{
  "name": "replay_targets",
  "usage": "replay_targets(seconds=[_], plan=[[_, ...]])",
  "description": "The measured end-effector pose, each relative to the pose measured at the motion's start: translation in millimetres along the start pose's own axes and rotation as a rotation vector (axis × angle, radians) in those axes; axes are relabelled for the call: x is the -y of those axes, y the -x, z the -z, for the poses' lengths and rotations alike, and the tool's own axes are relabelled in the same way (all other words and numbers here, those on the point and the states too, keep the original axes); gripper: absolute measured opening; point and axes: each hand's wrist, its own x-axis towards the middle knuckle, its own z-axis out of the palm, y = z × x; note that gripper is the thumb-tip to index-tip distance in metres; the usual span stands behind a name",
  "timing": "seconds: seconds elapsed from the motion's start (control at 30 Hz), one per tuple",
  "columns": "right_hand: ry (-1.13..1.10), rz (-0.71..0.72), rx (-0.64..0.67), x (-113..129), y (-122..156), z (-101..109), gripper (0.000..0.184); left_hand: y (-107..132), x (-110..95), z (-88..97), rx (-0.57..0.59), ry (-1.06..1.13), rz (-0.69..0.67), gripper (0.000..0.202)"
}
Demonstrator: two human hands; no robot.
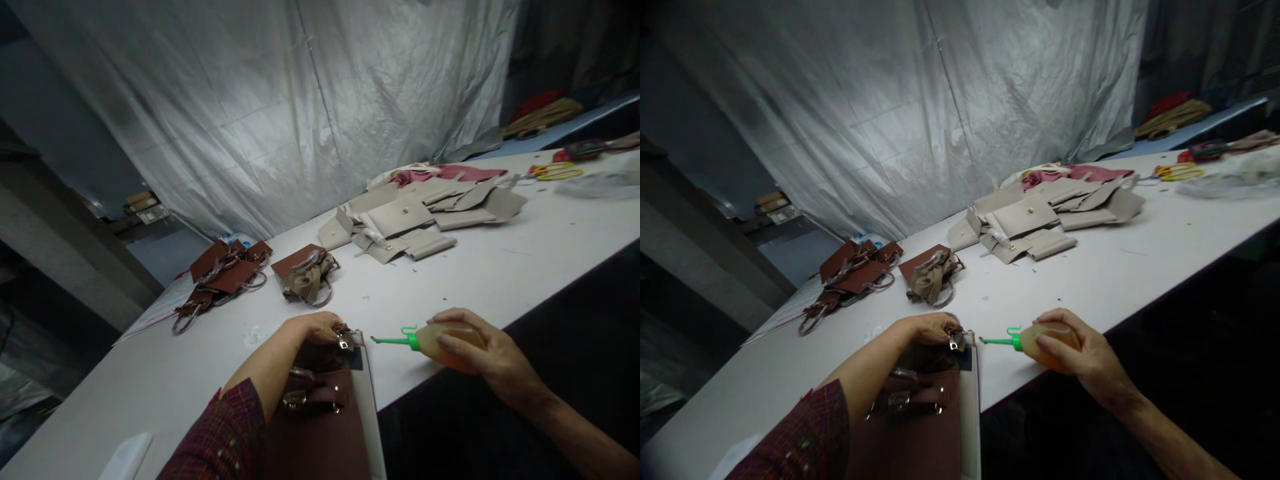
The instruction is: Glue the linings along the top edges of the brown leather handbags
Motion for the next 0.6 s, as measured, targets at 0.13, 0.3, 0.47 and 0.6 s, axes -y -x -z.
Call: replay_targets(seconds=[0.13, 0.3, 0.47, 0.6], plan=[[0.011, 0.079, 0.111, 0, -3, -6, 0.036, 0, 8, -3.5, -0.031, 0.036, 0.010, 0.014], [0.064, 0.195, 0.199, -3, -10, -16, 0.029, -1, 13, -7.9, -0.053, 0.100, 0.021, 0.015], [0.127, 0.300, 0.252, -10, -20, -21, 0.025, 0, 16, -11.3, -0.068, 0.150, 0.026, 0.014], [0.172, 0.392, 0.284, -5, -24, -25, 0.024, 2, 13, -11.8, -0.074, 0.173, 0.023, 0.014]])
